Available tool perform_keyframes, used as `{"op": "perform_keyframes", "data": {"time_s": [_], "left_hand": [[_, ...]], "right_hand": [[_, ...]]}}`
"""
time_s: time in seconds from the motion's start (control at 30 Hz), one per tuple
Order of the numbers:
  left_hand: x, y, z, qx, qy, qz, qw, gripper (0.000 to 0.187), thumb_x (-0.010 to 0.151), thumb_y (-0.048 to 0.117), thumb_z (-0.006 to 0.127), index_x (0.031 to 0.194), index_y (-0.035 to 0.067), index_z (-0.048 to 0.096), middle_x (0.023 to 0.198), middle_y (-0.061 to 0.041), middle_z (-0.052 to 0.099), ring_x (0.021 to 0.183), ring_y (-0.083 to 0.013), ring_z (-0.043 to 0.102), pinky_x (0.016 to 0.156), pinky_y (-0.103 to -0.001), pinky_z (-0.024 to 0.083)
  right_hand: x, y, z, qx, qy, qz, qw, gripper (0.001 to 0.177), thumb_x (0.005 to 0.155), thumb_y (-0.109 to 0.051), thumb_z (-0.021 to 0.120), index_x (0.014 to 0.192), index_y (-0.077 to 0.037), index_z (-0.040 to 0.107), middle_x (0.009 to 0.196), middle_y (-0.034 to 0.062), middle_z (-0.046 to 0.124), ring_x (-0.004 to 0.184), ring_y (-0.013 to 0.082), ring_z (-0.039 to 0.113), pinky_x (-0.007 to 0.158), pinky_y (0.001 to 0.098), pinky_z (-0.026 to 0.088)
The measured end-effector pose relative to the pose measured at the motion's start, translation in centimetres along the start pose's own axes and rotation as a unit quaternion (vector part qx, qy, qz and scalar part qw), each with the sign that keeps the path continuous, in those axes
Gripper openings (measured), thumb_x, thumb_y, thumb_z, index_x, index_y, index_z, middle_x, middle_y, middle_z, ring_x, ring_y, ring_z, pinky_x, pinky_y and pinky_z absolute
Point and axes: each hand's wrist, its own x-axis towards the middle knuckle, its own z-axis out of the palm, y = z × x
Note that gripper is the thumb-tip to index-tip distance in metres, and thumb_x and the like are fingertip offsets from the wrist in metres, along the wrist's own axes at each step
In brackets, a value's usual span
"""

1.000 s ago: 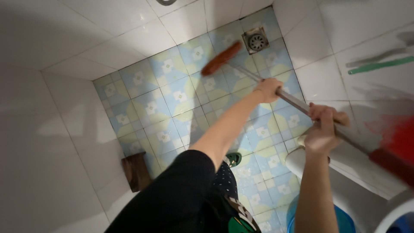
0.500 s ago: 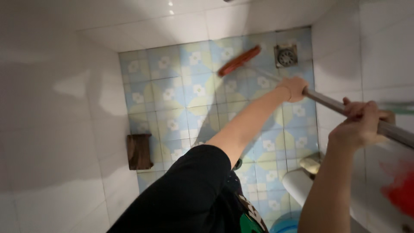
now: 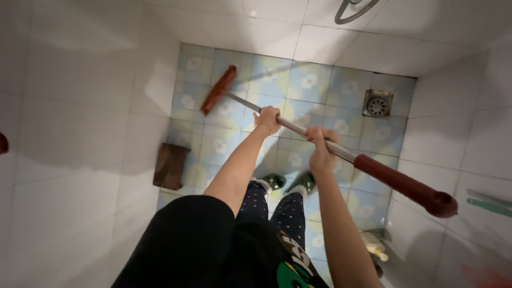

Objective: The person uses a long-handled squeegee to scrub and move water across the tiled floor, moving several plastic basins aside to reach different areas.

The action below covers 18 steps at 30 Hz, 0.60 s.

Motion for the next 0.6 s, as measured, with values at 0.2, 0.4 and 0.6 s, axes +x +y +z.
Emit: {"op": "perform_keyframes", "data": {"time_s": [0.2, 0.4, 0.6], "left_hand": [[2.7, 11.9, 6.5, -0.097, 0.065, 0.081, 0.990, 0.025, 0.079, 0.031, 0.078, 0.098, 0.016, 0.071, 0.111, -0.010, 0.066, 0.114, -0.0318, 0.061, 0.095, -0.053, 0.054], [2.2, 33.1, 9.0, -0.109, -0.008, 0.195, 0.975, 0.023, 0.080, 0.032, 0.071, 0.099, 0.018, 0.073, 0.113, -0.011, 0.070, 0.111, -0.0333, 0.063, 0.090, -0.050, 0.054], [2.4, 36.1, 6.8, -0.059, -0.115, 0.219, 0.967, 0.025, 0.085, 0.026, 0.068, 0.109, 0.021, 0.073, 0.121, -0.005, 0.072, 0.121, -0.0288, 0.065, 0.100, -0.054, 0.052]], "right_hand": [[5.0, -6.3, -11.0, -0.040, 0.004, -0.057, 0.998, 0.016, 0.106, 0.001, 0.063, 0.091, -0.003, 0.060, 0.093, 0.0137, 0.071, 0.092, 0.0233, 0.070, 0.094, 0.0397, 0.058], [8.9, -15.9, -23.7, -0.002, 0.128, -0.133, 0.983, 0.029, 0.111, 0.008, 0.053, 0.087, -0.008, 0.050, 0.074, 0.0143, 0.066, 0.072, 0.0259, 0.070, 0.080, 0.0477, 0.067], [11.8, -16.6, -27.5, 0.011, 0.197, -0.091, 0.976, 0.033, 0.105, 0.006, 0.054, 0.078, -0.012, 0.044, 0.066, 0.0070, 0.056, 0.065, 0.0222, 0.067, 0.077, 0.0503, 0.070]]}}
